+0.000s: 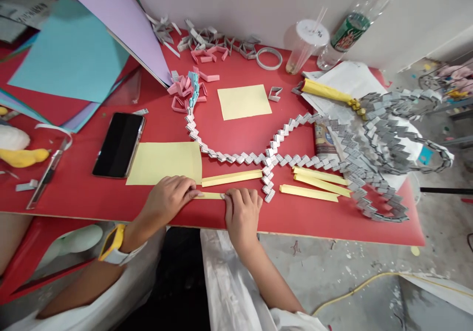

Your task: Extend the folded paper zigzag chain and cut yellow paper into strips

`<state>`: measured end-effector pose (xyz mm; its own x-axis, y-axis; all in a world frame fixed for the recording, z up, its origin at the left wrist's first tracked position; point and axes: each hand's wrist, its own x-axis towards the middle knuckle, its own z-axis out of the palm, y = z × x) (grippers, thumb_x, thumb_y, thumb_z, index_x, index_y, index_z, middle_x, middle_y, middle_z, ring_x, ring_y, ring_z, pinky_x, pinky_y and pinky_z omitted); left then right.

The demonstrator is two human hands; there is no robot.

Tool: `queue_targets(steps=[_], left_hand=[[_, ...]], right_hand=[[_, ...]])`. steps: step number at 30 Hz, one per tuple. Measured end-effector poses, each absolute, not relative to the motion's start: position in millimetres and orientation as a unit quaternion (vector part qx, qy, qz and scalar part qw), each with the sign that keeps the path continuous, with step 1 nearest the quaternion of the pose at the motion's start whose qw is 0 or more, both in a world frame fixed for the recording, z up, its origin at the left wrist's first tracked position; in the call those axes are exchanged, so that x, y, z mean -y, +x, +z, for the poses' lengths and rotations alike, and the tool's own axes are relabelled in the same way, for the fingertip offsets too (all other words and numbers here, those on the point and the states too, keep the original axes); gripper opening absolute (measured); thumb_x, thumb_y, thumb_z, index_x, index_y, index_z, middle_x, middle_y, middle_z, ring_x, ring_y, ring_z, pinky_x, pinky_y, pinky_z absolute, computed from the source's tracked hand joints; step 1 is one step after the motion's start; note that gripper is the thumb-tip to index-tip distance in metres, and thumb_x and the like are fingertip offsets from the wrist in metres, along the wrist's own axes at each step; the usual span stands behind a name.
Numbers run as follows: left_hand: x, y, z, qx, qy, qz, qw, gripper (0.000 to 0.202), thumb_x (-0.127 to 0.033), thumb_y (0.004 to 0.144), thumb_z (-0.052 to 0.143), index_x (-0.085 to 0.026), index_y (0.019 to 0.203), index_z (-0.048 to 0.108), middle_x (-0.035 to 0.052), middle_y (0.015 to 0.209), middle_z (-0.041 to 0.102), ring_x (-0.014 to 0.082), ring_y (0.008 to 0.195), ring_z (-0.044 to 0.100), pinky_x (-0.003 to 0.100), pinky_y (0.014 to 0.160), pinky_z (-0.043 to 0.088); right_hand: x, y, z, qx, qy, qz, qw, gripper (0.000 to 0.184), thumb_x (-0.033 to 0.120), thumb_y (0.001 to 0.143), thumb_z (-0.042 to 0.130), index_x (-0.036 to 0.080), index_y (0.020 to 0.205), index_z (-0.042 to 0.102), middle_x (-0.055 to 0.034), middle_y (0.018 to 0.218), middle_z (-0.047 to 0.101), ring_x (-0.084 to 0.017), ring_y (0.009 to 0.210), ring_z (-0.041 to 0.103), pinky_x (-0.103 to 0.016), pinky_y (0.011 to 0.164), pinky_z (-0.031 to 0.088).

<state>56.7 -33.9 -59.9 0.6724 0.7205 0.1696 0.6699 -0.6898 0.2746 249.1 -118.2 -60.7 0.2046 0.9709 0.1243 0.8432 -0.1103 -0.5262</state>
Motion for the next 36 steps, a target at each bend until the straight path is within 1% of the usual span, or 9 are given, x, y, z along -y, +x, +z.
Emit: queue_targets(steps=[3, 6, 9, 15, 17, 20, 23, 28, 36], left_hand=[[36, 43, -57, -0.329, 0.917, 0.151, 0.170, 0.016, -0.033, 0.091, 0.057, -0.018, 0.088, 0.053, 0.0014, 0.080, 0.060, 0.0164, 0.075, 0.055, 0.029, 0.070, 0.039], [46, 35, -56, -0.346, 0.904, 0.161, 0.192, 0.011, -0.028, 0.092, 0.056, -0.019, 0.086, 0.054, 0.0018, 0.083, 0.060, 0.0163, 0.079, 0.054, 0.029, 0.074, 0.039], [52, 38, -58, -0.400, 0.888, 0.147, 0.171, 0.014, -0.027, 0.093, 0.053, -0.018, 0.083, 0.053, 0.0029, 0.080, 0.058, 0.0179, 0.079, 0.053, 0.031, 0.073, 0.039], [44, 43, -55, -0.418, 0.901, 0.081, 0.083, 0.025, -0.039, 0.092, 0.052, -0.018, 0.079, 0.054, 0.0060, 0.081, 0.057, 0.0236, 0.079, 0.049, 0.037, 0.070, 0.036], [42, 39, -53, -0.394, 0.910, 0.089, 0.096, 0.023, -0.039, 0.091, 0.054, -0.018, 0.082, 0.054, 0.0064, 0.084, 0.057, 0.0236, 0.081, 0.049, 0.036, 0.071, 0.036], [44, 31, -52, -0.361, 0.913, 0.126, 0.144, 0.015, -0.031, 0.093, 0.052, -0.018, 0.084, 0.054, 0.0052, 0.087, 0.060, 0.0202, 0.082, 0.050, 0.034, 0.074, 0.038], [49, 28, -55, -0.374, 0.901, 0.155, 0.160, 0.012, -0.024, 0.094, 0.051, -0.018, 0.084, 0.054, 0.0036, 0.084, 0.061, 0.0182, 0.082, 0.051, 0.032, 0.075, 0.039], [49, 32, -56, -0.417, 0.883, 0.128, 0.175, 0.016, -0.028, 0.094, 0.049, -0.018, 0.083, 0.055, 0.0044, 0.084, 0.059, 0.0192, 0.082, 0.051, 0.033, 0.075, 0.039], [42, 39, -55, -0.467, 0.870, 0.092, 0.124, 0.027, -0.040, 0.092, 0.052, -0.018, 0.076, 0.054, 0.0033, 0.077, 0.060, 0.0201, 0.078, 0.053, 0.034, 0.071, 0.035]], right_hand=[[118, 256, -62, 0.637, -0.702, 0.156, 0.280, 0.008, 0.018, 0.092, 0.054, 0.020, 0.088, 0.060, -0.0030, 0.087, 0.067, -0.021, 0.082, 0.047, -0.033, 0.073, 0.034], [117, 262, -62, 0.643, -0.676, 0.192, 0.303, 0.009, 0.020, 0.093, 0.054, 0.020, 0.085, 0.060, -0.0026, 0.085, 0.067, -0.020, 0.080, 0.048, -0.032, 0.072, 0.035], [117, 260, -60, 0.630, -0.695, 0.185, 0.293, 0.011, 0.020, 0.093, 0.053, 0.020, 0.084, 0.060, -0.0034, 0.083, 0.066, -0.020, 0.080, 0.047, -0.032, 0.071, 0.035], [120, 248, -60, 0.620, -0.733, 0.126, 0.251, 0.012, 0.019, 0.094, 0.051, 0.019, 0.089, 0.062, -0.0065, 0.085, 0.063, -0.022, 0.083, 0.045, -0.033, 0.071, 0.034], [120, 249, -62, 0.624, -0.727, 0.125, 0.256, 0.013, 0.019, 0.094, 0.050, 0.019, 0.090, 0.063, -0.0067, 0.085, 0.062, -0.022, 0.083, 0.044, -0.033, 0.072, 0.034], [118, 256, -64, 0.638, -0.701, 0.150, 0.281, 0.012, 0.020, 0.094, 0.051, 0.020, 0.091, 0.063, -0.0056, 0.084, 0.063, -0.021, 0.081, 0.045, -0.033, 0.073, 0.036], [117, 262, -63, 0.644, -0.683, 0.180, 0.292, 0.013, 0.020, 0.094, 0.051, 0.020, 0.091, 0.064, -0.0046, 0.085, 0.064, -0.020, 0.080, 0.046, -0.032, 0.074, 0.037], [116, 260, -62, 0.630, -0.699, 0.181, 0.287, 0.014, 0.021, 0.094, 0.050, 0.020, 0.088, 0.063, -0.0048, 0.085, 0.064, -0.020, 0.081, 0.047, -0.034, 0.074, 0.038], [118, 252, -62, 0.605, -0.723, 0.148, 0.299, 0.011, 0.020, 0.092, 0.053, 0.020, 0.084, 0.060, -0.0047, 0.082, 0.064, -0.021, 0.080, 0.048, -0.034, 0.073, 0.038]])
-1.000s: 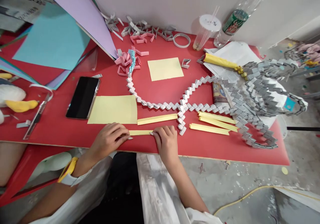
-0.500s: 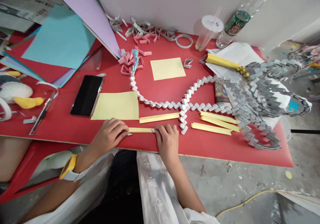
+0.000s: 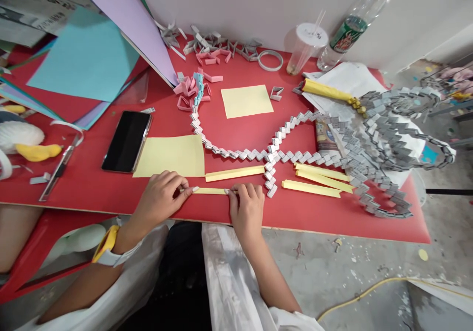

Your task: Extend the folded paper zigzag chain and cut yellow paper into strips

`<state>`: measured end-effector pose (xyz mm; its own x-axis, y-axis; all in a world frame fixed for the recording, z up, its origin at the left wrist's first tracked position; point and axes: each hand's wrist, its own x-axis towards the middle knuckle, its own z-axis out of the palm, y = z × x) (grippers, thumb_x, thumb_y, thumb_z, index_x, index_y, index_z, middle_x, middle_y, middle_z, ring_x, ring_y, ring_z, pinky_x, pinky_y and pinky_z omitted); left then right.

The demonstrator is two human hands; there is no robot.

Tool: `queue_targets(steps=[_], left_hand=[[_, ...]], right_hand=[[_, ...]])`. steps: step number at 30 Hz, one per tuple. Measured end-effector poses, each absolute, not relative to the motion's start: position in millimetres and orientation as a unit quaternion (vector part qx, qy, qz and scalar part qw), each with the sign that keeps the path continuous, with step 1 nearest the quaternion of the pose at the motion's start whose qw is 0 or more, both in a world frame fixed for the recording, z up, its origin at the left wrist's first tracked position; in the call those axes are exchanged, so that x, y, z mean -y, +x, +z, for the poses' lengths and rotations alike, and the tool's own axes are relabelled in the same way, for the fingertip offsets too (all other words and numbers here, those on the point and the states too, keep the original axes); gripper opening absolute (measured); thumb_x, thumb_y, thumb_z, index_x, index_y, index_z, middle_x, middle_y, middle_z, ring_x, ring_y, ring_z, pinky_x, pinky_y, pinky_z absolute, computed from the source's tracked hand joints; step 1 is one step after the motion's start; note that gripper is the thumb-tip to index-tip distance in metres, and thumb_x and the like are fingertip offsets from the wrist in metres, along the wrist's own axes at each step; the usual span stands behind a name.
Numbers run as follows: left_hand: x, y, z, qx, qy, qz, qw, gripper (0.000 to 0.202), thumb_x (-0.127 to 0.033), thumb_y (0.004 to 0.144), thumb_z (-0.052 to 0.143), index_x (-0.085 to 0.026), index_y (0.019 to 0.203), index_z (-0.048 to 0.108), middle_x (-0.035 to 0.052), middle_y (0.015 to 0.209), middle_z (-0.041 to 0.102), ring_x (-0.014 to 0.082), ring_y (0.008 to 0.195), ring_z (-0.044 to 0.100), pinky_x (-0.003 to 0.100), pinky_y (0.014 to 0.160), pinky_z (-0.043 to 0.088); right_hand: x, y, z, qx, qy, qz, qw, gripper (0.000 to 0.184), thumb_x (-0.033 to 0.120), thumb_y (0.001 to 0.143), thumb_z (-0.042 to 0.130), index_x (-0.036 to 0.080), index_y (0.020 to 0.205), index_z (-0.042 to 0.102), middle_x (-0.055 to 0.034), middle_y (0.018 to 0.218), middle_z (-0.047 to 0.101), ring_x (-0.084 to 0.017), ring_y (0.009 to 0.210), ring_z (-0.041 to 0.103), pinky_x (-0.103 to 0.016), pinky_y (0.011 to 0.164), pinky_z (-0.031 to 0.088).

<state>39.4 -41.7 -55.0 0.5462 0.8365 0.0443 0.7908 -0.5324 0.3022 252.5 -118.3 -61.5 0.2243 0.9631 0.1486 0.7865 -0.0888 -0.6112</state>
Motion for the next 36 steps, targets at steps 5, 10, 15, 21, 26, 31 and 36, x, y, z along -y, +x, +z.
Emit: queue_targets(steps=[5, 10, 15, 21, 26, 31, 36], left_hand=[[37, 40, -55, -0.478, 0.866, 0.081, 0.123, 0.030, -0.042, 0.090, 0.056, -0.018, 0.071, 0.054, 0.0031, 0.074, 0.060, 0.0204, 0.076, 0.054, 0.033, 0.070, 0.036], [32, 45, -49, -0.504, 0.848, 0.047, 0.157, 0.031, -0.039, 0.090, 0.056, -0.018, 0.068, 0.054, 0.0037, 0.073, 0.061, 0.0209, 0.074, 0.055, 0.033, 0.067, 0.037], [35, 50, -47, -0.523, 0.836, 0.025, 0.163, 0.031, -0.039, 0.092, 0.052, -0.018, 0.069, 0.053, 0.0058, 0.073, 0.059, 0.0228, 0.075, 0.055, 0.035, 0.067, 0.039], [44, 55, -52, -0.543, 0.839, 0.027, 0.031, 0.035, -0.048, 0.091, 0.050, -0.016, 0.075, 0.057, 0.0096, 0.076, 0.052, 0.0255, 0.076, 0.050, 0.034, 0.063, 0.038], [44, 53, -53, -0.550, 0.834, 0.041, 0.013, 0.038, -0.052, 0.088, 0.052, -0.016, 0.075, 0.056, 0.0099, 0.081, 0.048, 0.0250, 0.076, 0.048, 0.034, 0.063, 0.038], [45, 50, -55, -0.549, 0.832, 0.071, 0.042, 0.034, -0.049, 0.089, 0.053, -0.017, 0.076, 0.055, 0.0091, 0.084, 0.049, 0.0238, 0.078, 0.047, 0.033, 0.064, 0.038], [48, 48, -56, -0.547, 0.827, 0.112, 0.066, 0.029, -0.043, 0.089, 0.056, -0.018, 0.076, 0.053, 0.0071, 0.083, 0.049, 0.0224, 0.079, 0.048, 0.033, 0.067, 0.040]], right_hand=[[119, 251, -61, 0.596, -0.739, 0.128, 0.285, 0.010, 0.023, 0.091, 0.056, 0.020, 0.084, 0.062, -0.0052, 0.081, 0.064, -0.022, 0.080, 0.046, -0.034, 0.073, 0.037], [118, 249, -61, 0.586, -0.755, 0.115, 0.271, 0.011, 0.023, 0.092, 0.055, 0.021, 0.083, 0.061, -0.0052, 0.081, 0.064, -0.022, 0.081, 0.047, -0.033, 0.071, 0.034], [117, 248, -59, 0.596, -0.761, 0.099, 0.237, 0.011, 0.024, 0.092, 0.055, 0.021, 0.084, 0.062, -0.0053, 0.081, 0.065, -0.023, 0.081, 0.046, -0.034, 0.070, 0.032], [116, 250, -58, 0.606, -0.752, 0.107, 0.235, 0.014, 0.025, 0.093, 0.052, 0.022, 0.085, 0.063, -0.0056, 0.080, 0.064, -0.023, 0.081, 0.045, -0.035, 0.071, 0.033], [116, 253, -57, 0.599, -0.751, 0.138, 0.239, 0.011, 0.024, 0.092, 0.054, 0.022, 0.087, 0.062, -0.0050, 0.082, 0.063, -0.023, 0.082, 0.045, -0.034, 0.071, 0.033], [115, 253, -58, 0.574, -0.756, 0.162, 0.269, 0.009, 0.023, 0.090, 0.055, 0.021, 0.081, 0.058, -0.0041, 0.081, 0.064, -0.022, 0.080, 0.047, -0.034, 0.072, 0.034], [114, 252, -57, 0.551, -0.766, 0.174, 0.282, 0.010, 0.024, 0.088, 0.057, 0.022, 0.079, 0.055, -0.0033, 0.079, 0.065, -0.022, 0.079, 0.048, -0.035, 0.073, 0.037]])
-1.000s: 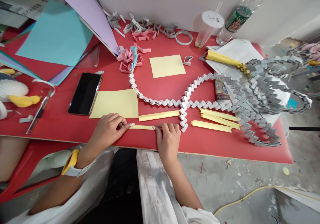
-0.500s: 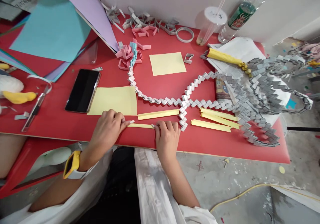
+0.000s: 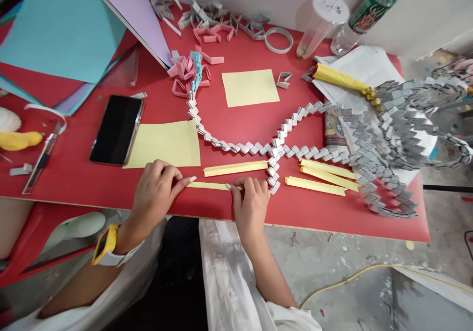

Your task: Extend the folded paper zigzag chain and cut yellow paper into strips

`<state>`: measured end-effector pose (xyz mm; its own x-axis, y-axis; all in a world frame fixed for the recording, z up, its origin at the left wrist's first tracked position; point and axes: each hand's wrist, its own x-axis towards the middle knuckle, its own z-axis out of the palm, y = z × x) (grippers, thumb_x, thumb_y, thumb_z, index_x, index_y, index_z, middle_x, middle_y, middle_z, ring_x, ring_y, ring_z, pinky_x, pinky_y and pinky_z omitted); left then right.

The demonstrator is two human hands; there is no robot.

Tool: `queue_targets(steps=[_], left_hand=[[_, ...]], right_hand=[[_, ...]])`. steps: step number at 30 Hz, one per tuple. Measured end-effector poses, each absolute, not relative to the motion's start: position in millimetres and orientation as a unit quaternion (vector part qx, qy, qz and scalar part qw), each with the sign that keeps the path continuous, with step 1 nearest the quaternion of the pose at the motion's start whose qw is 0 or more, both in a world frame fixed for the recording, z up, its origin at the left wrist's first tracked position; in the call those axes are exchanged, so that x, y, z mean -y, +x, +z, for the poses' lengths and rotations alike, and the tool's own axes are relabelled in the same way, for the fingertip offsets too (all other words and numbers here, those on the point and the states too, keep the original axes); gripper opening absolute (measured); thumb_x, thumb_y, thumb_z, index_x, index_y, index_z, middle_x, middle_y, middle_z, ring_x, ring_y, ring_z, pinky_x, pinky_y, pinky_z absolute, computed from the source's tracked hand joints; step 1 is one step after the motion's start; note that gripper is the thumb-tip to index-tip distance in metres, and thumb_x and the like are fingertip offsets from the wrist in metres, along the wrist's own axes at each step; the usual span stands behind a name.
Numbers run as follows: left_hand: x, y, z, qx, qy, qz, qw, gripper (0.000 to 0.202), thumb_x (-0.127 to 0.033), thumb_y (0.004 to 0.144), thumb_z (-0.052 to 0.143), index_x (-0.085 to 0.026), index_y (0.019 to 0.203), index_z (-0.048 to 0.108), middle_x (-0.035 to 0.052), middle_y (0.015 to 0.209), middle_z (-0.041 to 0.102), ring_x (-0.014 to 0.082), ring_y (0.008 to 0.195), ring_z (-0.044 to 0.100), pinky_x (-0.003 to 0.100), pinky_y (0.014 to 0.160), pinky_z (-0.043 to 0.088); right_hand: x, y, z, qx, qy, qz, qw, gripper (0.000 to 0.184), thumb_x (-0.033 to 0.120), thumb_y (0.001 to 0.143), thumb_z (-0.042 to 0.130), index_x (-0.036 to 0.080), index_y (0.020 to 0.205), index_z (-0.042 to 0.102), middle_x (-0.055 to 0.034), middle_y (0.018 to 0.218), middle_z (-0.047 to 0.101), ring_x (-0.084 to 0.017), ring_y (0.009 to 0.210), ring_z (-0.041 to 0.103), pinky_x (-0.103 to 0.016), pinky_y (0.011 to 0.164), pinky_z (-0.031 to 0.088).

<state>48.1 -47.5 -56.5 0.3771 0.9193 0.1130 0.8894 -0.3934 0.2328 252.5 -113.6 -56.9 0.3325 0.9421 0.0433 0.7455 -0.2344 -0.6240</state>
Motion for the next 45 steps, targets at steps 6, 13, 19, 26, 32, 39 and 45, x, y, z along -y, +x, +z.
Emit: queue_targets(steps=[6, 13, 19, 26, 32, 39, 45], left_hand=[[42, 45, -58, -0.549, 0.817, 0.127, 0.119, 0.030, -0.044, 0.087, 0.059, -0.019, 0.072, 0.050, 0.0052, 0.081, 0.050, 0.0213, 0.080, 0.049, 0.033, 0.068, 0.041], [46, 49, -57, -0.535, 0.823, 0.140, 0.133, 0.023, -0.039, 0.091, 0.055, -0.019, 0.081, 0.049, 0.0049, 0.085, 0.049, 0.0199, 0.080, 0.050, 0.031, 0.068, 0.041], [47, 50, -57, -0.528, 0.827, 0.143, 0.129, 0.018, -0.036, 0.091, 0.055, -0.019, 0.089, 0.049, 0.0055, 0.086, 0.054, 0.0217, 0.082, 0.050, 0.032, 0.072, 0.041], [45, 49, -58, -0.515, 0.837, 0.136, 0.123, 0.017, -0.034, 0.091, 0.056, -0.019, 0.085, 0.048, 0.0042, 0.083, 0.056, 0.0213, 0.080, 0.049, 0.032, 0.072, 0.040], [45, 49, -57, -0.513, 0.839, 0.136, 0.122, 0.017, -0.032, 0.090, 0.057, -0.019, 0.083, 0.049, 0.0032, 0.081, 0.055, 0.0204, 0.078, 0.048, 0.030, 0.069, 0.039], [45, 46, -59, -0.466, 0.864, 0.155, 0.108, 0.015, -0.030, 0.092, 0.054, -0.017, 0.085, 0.050, 0.0038, 0.081, 0.055, 0.0194, 0.076, 0.049, 0.031, 0.071, 0.041], [51, 55, -54, -0.360, 0.917, 0.170, 0.029, 0.018, -0.012, 0.092, 0.050, -0.016, 0.108, 0.058, 0.0089, 0.100, 0.062, 0.0227, 0.092, 0.056, 0.034, 0.078, 0.044]], right_hand=[[116, 252, -59, 0.553, -0.771, 0.146, 0.279, 0.002, 0.023, 0.087, 0.059, 0.021, 0.087, 0.060, -0.0057, 0.084, 0.058, -0.022, 0.081, 0.047, -0.039, 0.079, 0.042], [122, 223, -58, 0.729, -0.659, -0.004, 0.186, 0.052, 0.003, 0.088, 0.048, 0.035, 0.128, 0.055, -0.0111, 0.141, 0.040, -0.034, 0.139, 0.023, -0.067, 0.105, 0.024], [131, 219, -56, 0.761, -0.639, 0.051, 0.099, 0.072, -0.004, 0.081, 0.051, 0.035, 0.141, 0.042, -0.0140, 0.155, 0.029, -0.040, 0.147, 0.002, -0.076, 0.104, 0.017], [143, 246, -58, 0.716, -0.690, 0.060, 0.086, 0.076, -0.007, 0.079, 0.045, 0.036, 0.142, 0.042, -0.0134, 0.159, 0.022, -0.038, 0.147, -0.001, -0.073, 0.106, 0.015], [144, 258, -60, 0.700, -0.707, 0.057, 0.086, 0.077, -0.007, 0.075, 0.044, 0.034, 0.141, 0.045, -0.0119, 0.157, 0.027, -0.037, 0.148, 0.006, -0.071, 0.109, 0.012], [133, 281, -60, 0.723, -0.653, 0.094, 0.203, 0.040, 0.012, 0.090, 0.047, 0.023, 0.127, 0.058, -0.0114, 0.136, 0.054, -0.031, 0.140, 0.033, -0.061, 0.112, 0.019], [124, 279, -61, 0.667, -0.670, 0.103, 0.307, 0.006, 0.020, 0.090, 0.058, 0.019, 0.087, 0.063, -0.0045, 0.088, 0.066, -0.021, 0.094, 0.054, -0.042, 0.094, 0.039]])
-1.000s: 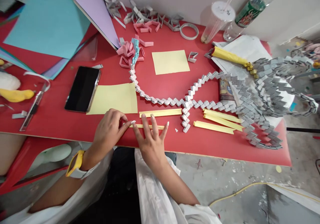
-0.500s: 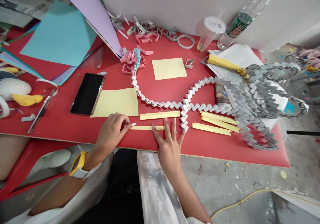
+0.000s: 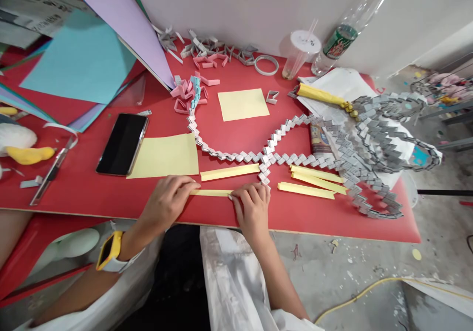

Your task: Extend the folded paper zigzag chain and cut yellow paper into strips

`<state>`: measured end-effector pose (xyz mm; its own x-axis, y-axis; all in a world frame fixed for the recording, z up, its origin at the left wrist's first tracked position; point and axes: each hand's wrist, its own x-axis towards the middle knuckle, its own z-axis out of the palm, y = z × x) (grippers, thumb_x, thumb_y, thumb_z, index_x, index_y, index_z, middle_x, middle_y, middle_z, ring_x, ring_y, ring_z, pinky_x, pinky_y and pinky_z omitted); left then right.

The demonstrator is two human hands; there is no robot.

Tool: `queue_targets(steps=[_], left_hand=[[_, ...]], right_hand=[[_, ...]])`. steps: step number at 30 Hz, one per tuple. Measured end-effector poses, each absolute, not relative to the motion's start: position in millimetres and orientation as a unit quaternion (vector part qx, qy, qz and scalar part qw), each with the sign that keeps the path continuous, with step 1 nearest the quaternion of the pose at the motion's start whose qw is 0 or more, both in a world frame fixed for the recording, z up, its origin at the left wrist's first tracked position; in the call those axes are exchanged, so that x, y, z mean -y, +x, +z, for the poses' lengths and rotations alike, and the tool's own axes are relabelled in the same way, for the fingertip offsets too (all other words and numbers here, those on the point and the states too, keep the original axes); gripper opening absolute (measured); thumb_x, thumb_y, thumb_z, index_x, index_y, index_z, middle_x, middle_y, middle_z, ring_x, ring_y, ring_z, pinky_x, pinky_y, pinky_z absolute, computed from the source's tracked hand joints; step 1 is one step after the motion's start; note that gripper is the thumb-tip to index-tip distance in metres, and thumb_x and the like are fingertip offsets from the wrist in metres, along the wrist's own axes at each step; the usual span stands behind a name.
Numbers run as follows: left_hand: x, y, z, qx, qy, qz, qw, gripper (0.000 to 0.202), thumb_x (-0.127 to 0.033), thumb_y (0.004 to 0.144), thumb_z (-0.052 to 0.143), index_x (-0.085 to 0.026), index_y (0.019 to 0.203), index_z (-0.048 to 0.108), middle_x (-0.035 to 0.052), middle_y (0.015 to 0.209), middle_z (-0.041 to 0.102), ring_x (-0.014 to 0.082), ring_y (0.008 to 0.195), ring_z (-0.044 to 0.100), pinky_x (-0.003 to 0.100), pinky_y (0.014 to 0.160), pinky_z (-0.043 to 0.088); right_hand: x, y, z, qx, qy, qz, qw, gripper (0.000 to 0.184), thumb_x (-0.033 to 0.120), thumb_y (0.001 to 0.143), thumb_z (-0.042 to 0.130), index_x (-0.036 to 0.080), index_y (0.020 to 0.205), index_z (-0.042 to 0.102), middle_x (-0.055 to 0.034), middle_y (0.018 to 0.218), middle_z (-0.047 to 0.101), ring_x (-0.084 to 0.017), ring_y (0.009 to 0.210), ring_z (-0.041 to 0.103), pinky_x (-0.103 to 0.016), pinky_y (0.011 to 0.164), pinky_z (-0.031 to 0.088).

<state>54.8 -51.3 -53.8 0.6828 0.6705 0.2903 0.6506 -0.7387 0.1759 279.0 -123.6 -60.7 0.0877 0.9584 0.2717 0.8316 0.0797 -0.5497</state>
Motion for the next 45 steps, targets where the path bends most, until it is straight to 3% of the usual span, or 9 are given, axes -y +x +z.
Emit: queue_targets(steps=[5, 11, 16, 20, 29, 32, 36, 41, 45], left_hand=[[57, 71, -47, -0.292, 0.940, 0.176, 0.019, 0.024, -0.006, 0.091, 0.048, -0.012, 0.112, 0.059, 0.0087, 0.103, 0.066, 0.0208, 0.092, 0.060, 0.032, 0.079, 0.046], [60, 87, -54, -0.378, 0.893, 0.194, 0.148, 0.014, -0.024, 0.091, 0.056, -0.017, 0.102, 0.062, 0.0065, 0.093, 0.061, 0.0202, 0.088, 0.056, 0.033, 0.078, 0.047], [57, 91, -61, -0.433, 0.840, 0.218, 0.245, 0.008, -0.021, 0.092, 0.053, -0.017, 0.088, 0.059, 0.0045, 0.086, 0.057, 0.0180, 0.085, 0.052, 0.032, 0.078, 0.045], [55, 92, -60, -0.443, 0.830, 0.210, 0.267, 0.010, -0.022, 0.093, 0.052, -0.018, 0.086, 0.057, 0.0037, 0.086, 0.058, 0.0177, 0.084, 0.051, 0.032, 0.077, 0.044], [53, 94, -58, -0.446, 0.834, 0.194, 0.261, 0.011, -0.021, 0.094, 0.050, -0.017, 0.086, 0.057, 0.0048, 0.087, 0.060, 0.0187, 0.085, 0.052, 0.033, 0.078, 0.044], [54, 93, -59, -0.438, 0.842, 0.196, 0.248, 0.014, -0.020, 0.094, 0.049, -0.018, 0.097, 0.063, 0.0046, 0.087, 0.058, 0.0176, 0.085, 0.051, 0.032, 0.077, 0.044], [57, 86, -64, -0.409, 0.864, 0.219, 0.193, 0.030, -0.015, 0.094, 0.048, -0.026, 0.117, 0.064, 0.0039, 0.086, 0.052, 0.0160, 0.083, 0.050, 0.030, 0.075, 0.043], [60, 81, -64, -0.368, 0.900, 0.207, 0.112, 0.032, -0.015, 0.093, 0.051, -0.027, 0.121, 0.062, 0.0066, 0.100, 0.059, 0.0195, 0.093, 0.053, 0.033, 0.078, 0.039], [64, 86, -56, -0.300, 0.937, 0.179, 0.019, 0.029, -0.011, 0.094, 0.047, -0.021, 0.116, 0.064, 0.0070, 0.106, 0.066, 0.0202, 0.095, 0.057, 0.034, 0.076, 0.037]], right_hand=[[121, 277, -58, 0.674, -0.673, 0.118, 0.282, 0.006, 0.018, 0.091, 0.056, 0.019, 0.087, 0.060, -0.0024, 0.084, 0.067, -0.020, 0.088, 0.050, -0.041, 0.094, 0.035], [115, 273, -53, 0.680, -0.696, 0.097, 0.207, 0.010, 0.021, 0.093, 0.053, 0.019, 0.088, 0.062, -0.0034, 0.083, 0.064, -0.022, 0.089, 0.048, -0.039, 0.094, 0.032], [111, 267, -53, 0.667, -0.723, 0.076, 0.163, 0.012, 0.022, 0.092, 0.053, 0.018, 0.084, 0.062, -0.0036, 0.080, 0.062, -0.023, 0.090, 0.047, -0.040, 0.096, 0.030], [112, 261, -51, 0.659, -0.738, 0.055, 0.132, 0.013, 0.020, 0.092, 0.054, 0.018, 0.082, 0.061, -0.0035, 0.078, 0.061, -0.024, 0.090, 0.047, -0.041, 0.095, 0.029], [112, 258, -50, 0.653, -0.749, 0.046, 0.104, 0.016, 0.022, 0.094, 0.049, 0.018, 0.082, 0.060, -0.0064, 0.079, 0.059, -0.025, 0.088, 0.045, -0.042, 0.093, 0.030], [109, 260, -49, 0.647, -0.752, 0.065, 0.105, 0.018, 0.023, 0.094, 0.049, 0.019, 0.081, 0.060, -0.0069, 0.079, 0.060, -0.026, 0.088, 0.045, -0.042, 0.090, 0.030], [104, 262, -47, 0.640, -0.757, 0.083, 0.097, 0.018, 0.026, 0.093, 0.051, 0.018, 0.079, 0.060, -0.0068, 0.078, 0.061, -0.026, 0.088, 0.047, -0.043, 0.088, 0.029], [100, 262, -45, 0.638, -0.760, 0.095, 0.082, 0.018, 0.028, 0.091, 0.056, 0.017, 0.078, 0.061, -0.0064, 0.078, 0.064, -0.027, 0.088, 0.050, -0.043, 0.087, 0.029], [100, 260, -45, 0.639, -0.762, 0.072, 0.072, 0.016, 0.024, 0.091, 0.056, 0.017, 0.078, 0.062, -0.0078, 0.078, 0.064, -0.028, 0.089, 0.050, -0.044, 0.085, 0.030]])
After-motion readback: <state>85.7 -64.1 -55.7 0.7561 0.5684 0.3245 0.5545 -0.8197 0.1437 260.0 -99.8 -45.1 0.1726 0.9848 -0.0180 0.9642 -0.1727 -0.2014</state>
